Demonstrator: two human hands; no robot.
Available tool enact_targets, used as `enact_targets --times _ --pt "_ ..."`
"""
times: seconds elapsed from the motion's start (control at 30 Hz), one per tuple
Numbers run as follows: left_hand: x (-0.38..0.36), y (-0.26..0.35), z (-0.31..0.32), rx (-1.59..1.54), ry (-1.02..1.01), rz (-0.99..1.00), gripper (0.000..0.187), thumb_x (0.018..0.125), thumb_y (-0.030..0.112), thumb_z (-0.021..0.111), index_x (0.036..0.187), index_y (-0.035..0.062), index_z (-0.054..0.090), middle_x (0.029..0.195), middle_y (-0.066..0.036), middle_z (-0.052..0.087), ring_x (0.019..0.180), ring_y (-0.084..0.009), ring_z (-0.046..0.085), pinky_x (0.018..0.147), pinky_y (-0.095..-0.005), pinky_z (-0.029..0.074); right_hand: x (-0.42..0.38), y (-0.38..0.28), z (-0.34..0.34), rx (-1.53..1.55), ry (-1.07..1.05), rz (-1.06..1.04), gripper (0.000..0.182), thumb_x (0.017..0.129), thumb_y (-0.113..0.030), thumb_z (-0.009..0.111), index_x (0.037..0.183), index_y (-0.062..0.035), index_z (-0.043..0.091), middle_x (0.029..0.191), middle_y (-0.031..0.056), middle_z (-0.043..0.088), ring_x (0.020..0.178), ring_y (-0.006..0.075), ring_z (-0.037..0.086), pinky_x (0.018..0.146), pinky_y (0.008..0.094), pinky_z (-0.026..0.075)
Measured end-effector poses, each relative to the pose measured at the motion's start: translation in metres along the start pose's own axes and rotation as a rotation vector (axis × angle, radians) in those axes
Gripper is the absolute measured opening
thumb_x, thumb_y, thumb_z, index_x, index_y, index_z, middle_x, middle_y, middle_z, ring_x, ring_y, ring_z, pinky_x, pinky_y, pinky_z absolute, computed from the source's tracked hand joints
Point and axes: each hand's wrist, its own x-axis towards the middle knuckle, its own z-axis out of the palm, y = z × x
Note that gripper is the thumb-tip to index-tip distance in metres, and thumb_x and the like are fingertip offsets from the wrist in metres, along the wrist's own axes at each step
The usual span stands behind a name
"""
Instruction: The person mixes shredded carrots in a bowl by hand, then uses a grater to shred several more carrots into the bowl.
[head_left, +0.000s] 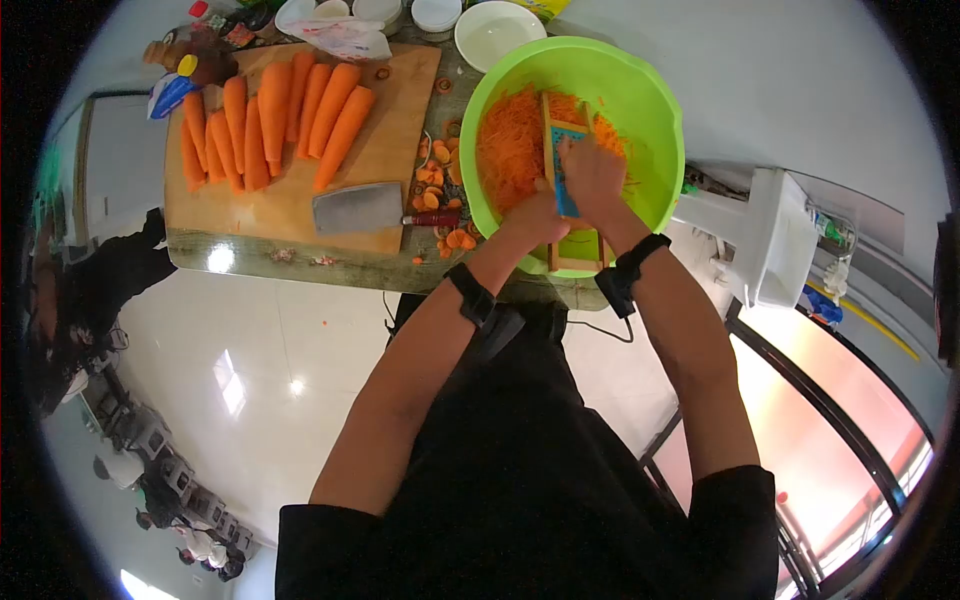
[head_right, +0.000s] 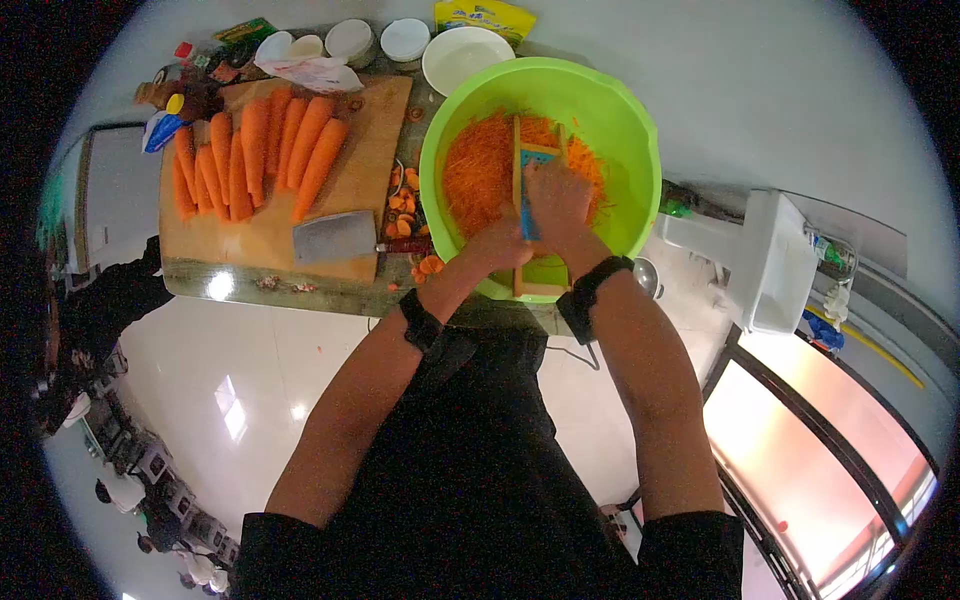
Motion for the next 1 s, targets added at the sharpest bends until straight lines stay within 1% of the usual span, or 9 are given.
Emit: enact_targets --times 0.2,0.27,0.37,0.47,0.57,0.67,0.77,0.87,1.0 --pt "0.004 0.011 -0.011 0.063 -0.084 -0.114 0.026 0.086 0.022 0.066 0.110 0.0131 0.067 0.101 -0.016 0.070 0.091 -0.0402 0.065 0.074 -0.0501 0.052 0.019 0.002 0.003 0.131 -0.256 0.229 0.048 0.097 -0.043 0.048 0.081 -0.0004 0.063 0.069 0.0150 0.064 0.059 0.0347 0.067 0.051 0.0466 0.053" --pt "0.007 0.007 -0.008 0.060 -0.107 -0.138 0.026 0.085 0.022 0.065 0.110 0.0133 0.067 0.101 -0.016 0.070 0.092 -0.0404 0.065 0.074 -0.0501 0.053 0.016 0.008 0.007 0.083 -0.183 -0.035 0.045 0.098 -0.040 0.047 0.091 0.0015 0.064 0.084 0.0177 0.064 0.070 0.0360 0.069 0.052 0.0468 0.053" --pt "0.002 0.029 -0.025 0.083 -0.095 -0.209 0.028 0.083 0.021 0.064 0.109 0.0103 0.068 0.100 -0.019 0.069 0.092 -0.0408 0.066 0.075 -0.0499 0.053 0.041 0.003 0.022 -0.013 -0.320 0.107 0.043 0.100 -0.038 0.045 0.098 0.0009 0.065 0.091 0.0179 0.064 0.078 0.0363 0.070 0.054 0.0474 0.054" --pt "-0.032 0.098 -0.077 0.077 -0.046 -0.321 0.033 0.079 0.018 0.062 0.109 0.0033 0.066 0.099 -0.025 0.068 0.093 -0.0413 0.066 0.076 -0.0498 0.053 0.062 0.008 0.050 0.069 -0.185 0.209 0.041 0.101 -0.035 0.045 0.094 -0.0008 0.066 0.089 0.0157 0.064 0.077 0.0363 0.070 0.055 0.0483 0.055" --pt "-0.030 0.097 -0.076 0.031 -0.060 -0.420 0.037 0.076 0.016 0.060 0.109 -0.0027 0.064 0.100 -0.028 0.067 0.093 -0.0419 0.066 0.077 -0.0501 0.053 0.075 0.014 0.056 0.091 -0.294 0.214 0.049 0.101 -0.042 0.040 0.099 -0.0023 0.069 0.097 0.0173 0.069 0.084 0.0354 0.070 0.071 0.0526 0.053" --pt "-0.024 0.096 -0.076 -0.008 -0.105 -0.482 0.038 0.075 0.015 0.060 0.108 -0.0044 0.064 0.102 -0.029 0.066 0.094 -0.0428 0.066 0.078 -0.0501 0.053 0.081 0.023 0.040 0.066 -0.290 0.002 0.050 0.100 -0.044 0.039 0.103 -0.0019 0.067 0.098 0.0197 0.069 0.084 0.0371 0.069 0.072 0.0527 0.054" --pt "-0.026 0.104 -0.078 0.007 -0.108 -0.506 0.037 0.075 0.013 0.060 0.107 -0.0040 0.064 0.104 -0.029 0.066 0.094 -0.0435 0.065 0.079 -0.0496 0.053 0.091 0.034 0.048 0.188 -0.409 0.021 0.047 0.099 -0.042 0.042 0.107 -0.0034 0.066 0.094 0.0192 0.069 0.084 0.0377 0.069 0.073 0.0521 0.054" --pt "-0.020 0.093 -0.071 0.052 -0.108 -0.487 0.036 0.075 0.011 0.060 0.108 -0.0043 0.064 0.105 -0.029 0.065 0.096 -0.0433 0.065 0.081 -0.0492 0.053 0.079 0.030 0.016 0.240 -0.342 0.015 0.055 0.097 -0.050 0.042 0.090 -0.0007 0.066 0.090 0.0229 0.069 0.085 0.0398 0.068 0.076 0.0523 0.053" --pt "-0.014 0.078 -0.060 0.014 -0.145 -0.518 0.037 0.077 0.011 0.061 0.110 -0.0042 0.064 0.107 -0.030 0.064 0.101 -0.0423 0.064 0.086 -0.0498 0.052 0.063 0.040 0.024 0.250 -0.307 0.024 0.054 0.097 -0.049 0.043 0.088 -0.0015 0.066 0.086 0.0221 0.069 0.082 0.0387 0.068 0.072 0.0523 0.053"
